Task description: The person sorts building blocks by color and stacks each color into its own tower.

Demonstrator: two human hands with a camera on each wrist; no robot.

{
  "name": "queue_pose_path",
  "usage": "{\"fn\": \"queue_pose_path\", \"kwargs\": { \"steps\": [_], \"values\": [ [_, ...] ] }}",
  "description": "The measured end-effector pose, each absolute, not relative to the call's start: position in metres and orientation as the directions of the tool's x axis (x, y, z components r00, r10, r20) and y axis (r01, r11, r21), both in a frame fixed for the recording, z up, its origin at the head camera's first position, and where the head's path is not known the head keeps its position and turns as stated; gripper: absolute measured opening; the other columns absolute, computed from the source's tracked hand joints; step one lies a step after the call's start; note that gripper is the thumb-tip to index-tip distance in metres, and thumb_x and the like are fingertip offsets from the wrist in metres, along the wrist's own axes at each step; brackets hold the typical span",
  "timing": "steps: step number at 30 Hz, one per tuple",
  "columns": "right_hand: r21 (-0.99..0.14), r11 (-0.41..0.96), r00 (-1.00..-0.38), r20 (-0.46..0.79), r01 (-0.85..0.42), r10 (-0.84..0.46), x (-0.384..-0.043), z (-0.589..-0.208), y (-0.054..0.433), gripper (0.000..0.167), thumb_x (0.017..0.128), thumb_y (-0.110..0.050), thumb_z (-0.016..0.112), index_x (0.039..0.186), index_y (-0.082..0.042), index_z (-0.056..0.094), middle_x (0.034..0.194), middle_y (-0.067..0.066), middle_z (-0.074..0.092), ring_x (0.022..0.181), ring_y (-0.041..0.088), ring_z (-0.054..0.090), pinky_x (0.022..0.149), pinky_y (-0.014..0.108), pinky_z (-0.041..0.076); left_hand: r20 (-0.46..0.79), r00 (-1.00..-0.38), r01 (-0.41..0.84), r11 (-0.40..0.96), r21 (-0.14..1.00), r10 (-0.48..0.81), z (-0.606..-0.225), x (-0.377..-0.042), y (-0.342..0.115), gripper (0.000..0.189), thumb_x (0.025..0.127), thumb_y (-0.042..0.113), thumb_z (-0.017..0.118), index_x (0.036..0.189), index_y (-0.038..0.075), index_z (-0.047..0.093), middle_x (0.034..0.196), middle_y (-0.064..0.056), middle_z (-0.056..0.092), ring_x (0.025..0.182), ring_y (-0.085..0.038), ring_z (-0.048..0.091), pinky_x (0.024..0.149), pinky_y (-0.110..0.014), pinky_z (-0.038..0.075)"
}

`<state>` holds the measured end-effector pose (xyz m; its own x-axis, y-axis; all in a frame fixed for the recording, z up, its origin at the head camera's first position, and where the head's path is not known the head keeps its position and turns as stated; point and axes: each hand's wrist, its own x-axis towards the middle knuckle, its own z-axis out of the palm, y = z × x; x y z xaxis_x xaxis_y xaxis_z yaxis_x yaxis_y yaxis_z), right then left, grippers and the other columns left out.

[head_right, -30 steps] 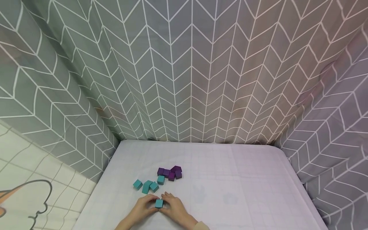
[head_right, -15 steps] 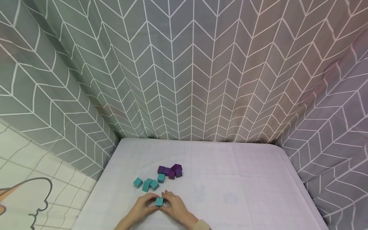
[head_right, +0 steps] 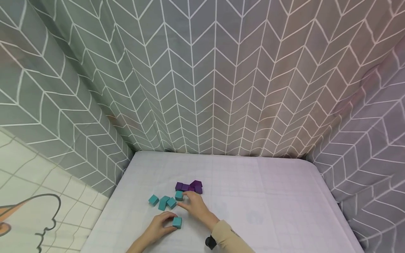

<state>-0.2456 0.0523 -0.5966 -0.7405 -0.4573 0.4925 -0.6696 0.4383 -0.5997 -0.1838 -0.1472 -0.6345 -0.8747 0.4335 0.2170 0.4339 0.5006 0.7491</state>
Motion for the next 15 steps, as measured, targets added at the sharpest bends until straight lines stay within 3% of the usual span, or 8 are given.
{"fn": "queue_pose_path", "kwargs": {
  "steps": [7, 15],
  "values": [
    [-0.618, 0.511, -0.798, 0.392, -0.597, -0.458, -0.261, -0.597, 0.047, 0.038, 0.077, -0.027, 0.068, 0.101, 0.000, 0.061, 0.096, 0.009, 0.062, 0.087, 0.021, 0.057, 0.073, 0.026, 0.048, 0.155, -0.882, 0.389, 0.503, 0.772, 0.444, -0.634, -0.183, -0.146, 0.032, 0.076, 0.032, 0.067, 0.104, 0.018, 0.059, 0.100, 0.010, 0.057, 0.093, -0.006, 0.054, 0.080, -0.024, 0.046],
    [-0.590, 0.564, -0.814, 0.366, -0.578, -0.451, -0.266, -0.602, 0.038, 0.037, 0.076, -0.025, 0.069, 0.101, 0.001, 0.060, 0.095, 0.007, 0.060, 0.087, 0.017, 0.053, 0.072, 0.025, 0.047, 0.193, -0.878, 0.417, 0.500, 0.759, 0.439, -0.631, -0.183, -0.147, 0.032, 0.076, 0.028, 0.068, 0.104, 0.017, 0.059, 0.100, 0.010, 0.058, 0.092, -0.006, 0.054, 0.079, -0.023, 0.046]
  ]
}}
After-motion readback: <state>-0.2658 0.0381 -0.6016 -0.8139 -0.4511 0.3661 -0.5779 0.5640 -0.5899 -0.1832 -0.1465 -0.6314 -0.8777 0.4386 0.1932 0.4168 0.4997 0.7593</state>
